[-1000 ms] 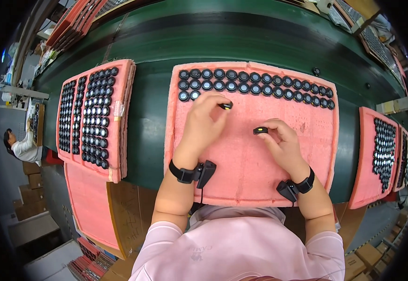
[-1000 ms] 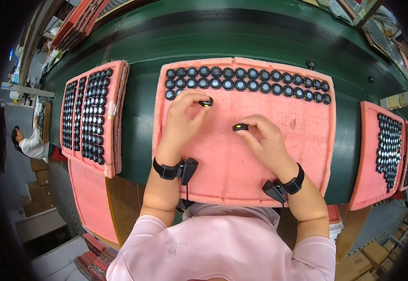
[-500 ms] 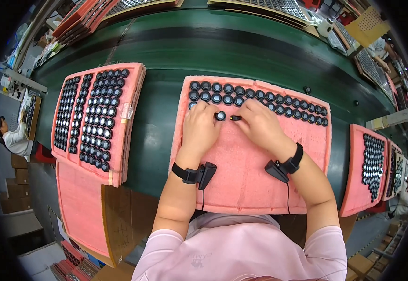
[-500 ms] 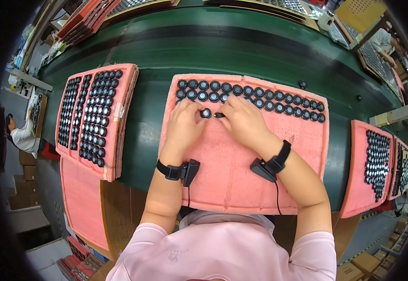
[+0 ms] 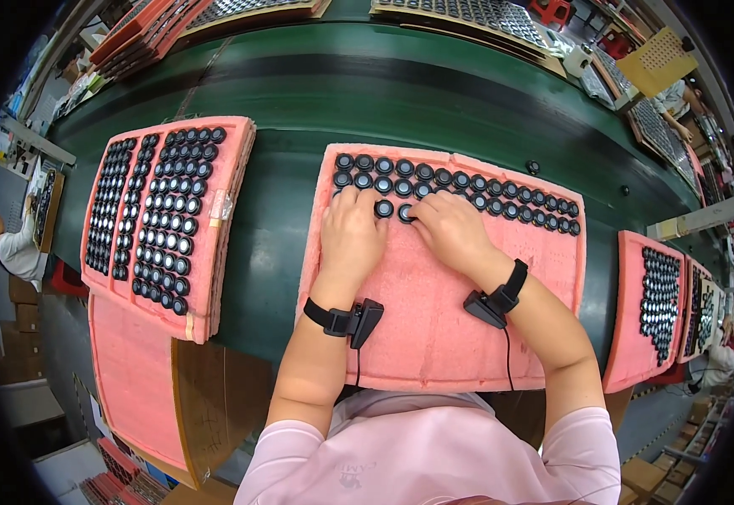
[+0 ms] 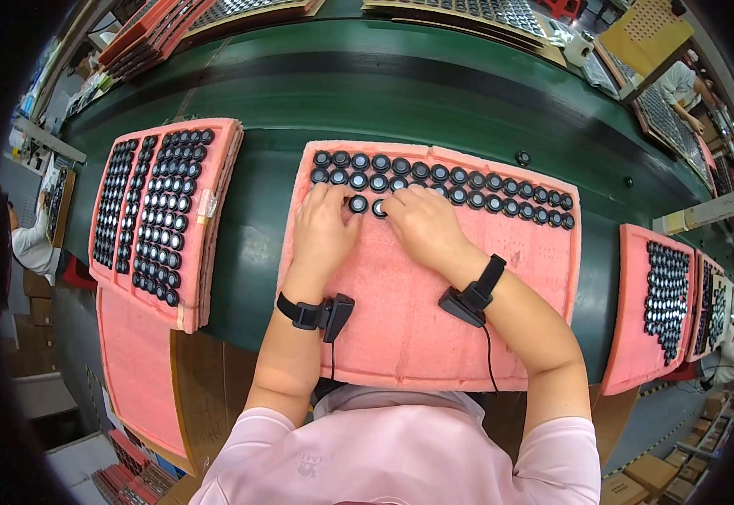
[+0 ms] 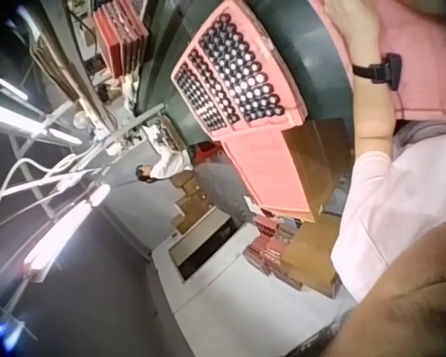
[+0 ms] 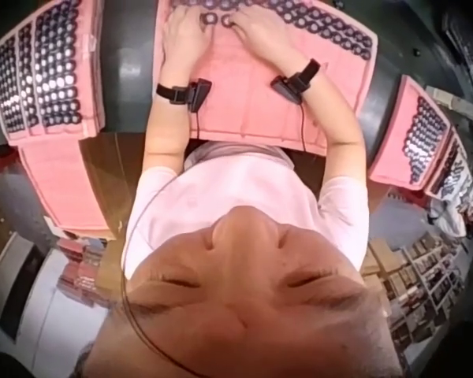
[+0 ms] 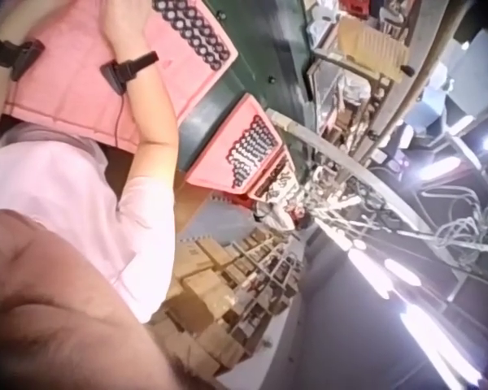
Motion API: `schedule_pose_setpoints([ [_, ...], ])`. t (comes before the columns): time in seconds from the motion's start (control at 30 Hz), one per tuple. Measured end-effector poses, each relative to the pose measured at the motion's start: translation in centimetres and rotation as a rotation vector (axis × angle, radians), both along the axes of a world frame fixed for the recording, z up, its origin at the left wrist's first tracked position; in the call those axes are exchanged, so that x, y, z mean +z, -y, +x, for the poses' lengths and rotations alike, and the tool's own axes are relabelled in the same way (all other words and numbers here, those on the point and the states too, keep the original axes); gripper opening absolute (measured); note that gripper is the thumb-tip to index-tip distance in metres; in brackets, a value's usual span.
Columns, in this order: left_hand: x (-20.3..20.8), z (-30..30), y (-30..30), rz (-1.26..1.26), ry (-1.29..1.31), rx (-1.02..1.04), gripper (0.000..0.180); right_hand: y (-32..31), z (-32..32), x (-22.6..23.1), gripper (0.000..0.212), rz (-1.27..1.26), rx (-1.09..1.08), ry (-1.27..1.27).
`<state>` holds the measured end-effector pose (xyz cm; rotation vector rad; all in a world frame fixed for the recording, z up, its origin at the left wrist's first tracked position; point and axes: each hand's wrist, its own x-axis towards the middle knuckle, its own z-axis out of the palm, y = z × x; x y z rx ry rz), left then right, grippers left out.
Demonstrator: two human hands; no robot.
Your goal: The person picks up a sensor from a pink foam tray, turns it over to inspect it, and then places it onto a green conveyor belt.
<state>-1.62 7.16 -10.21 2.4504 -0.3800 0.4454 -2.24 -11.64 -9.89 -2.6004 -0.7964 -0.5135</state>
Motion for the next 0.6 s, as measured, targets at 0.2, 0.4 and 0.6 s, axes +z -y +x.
schedule_pose_setpoints([
  [0.2,-0.6,0.2,0.2,-0.01,0.034,-0.01,0.027,-0.4,0.4,-0.7,0.011,0.034,-0.007,0.018],
  [0.4,-0.7,0.2,0.3,-0.039,0.045,-0.049,0.026,0.5,1.0,0.8,0.012,0.135,-0.024,-0.039],
  [0.6,0.5,-1.9,2.0,-0.303,-0.302,-0.417,0.024,7.2,5.2,2.8,0.019,0.067,-0.295,-0.104],
])
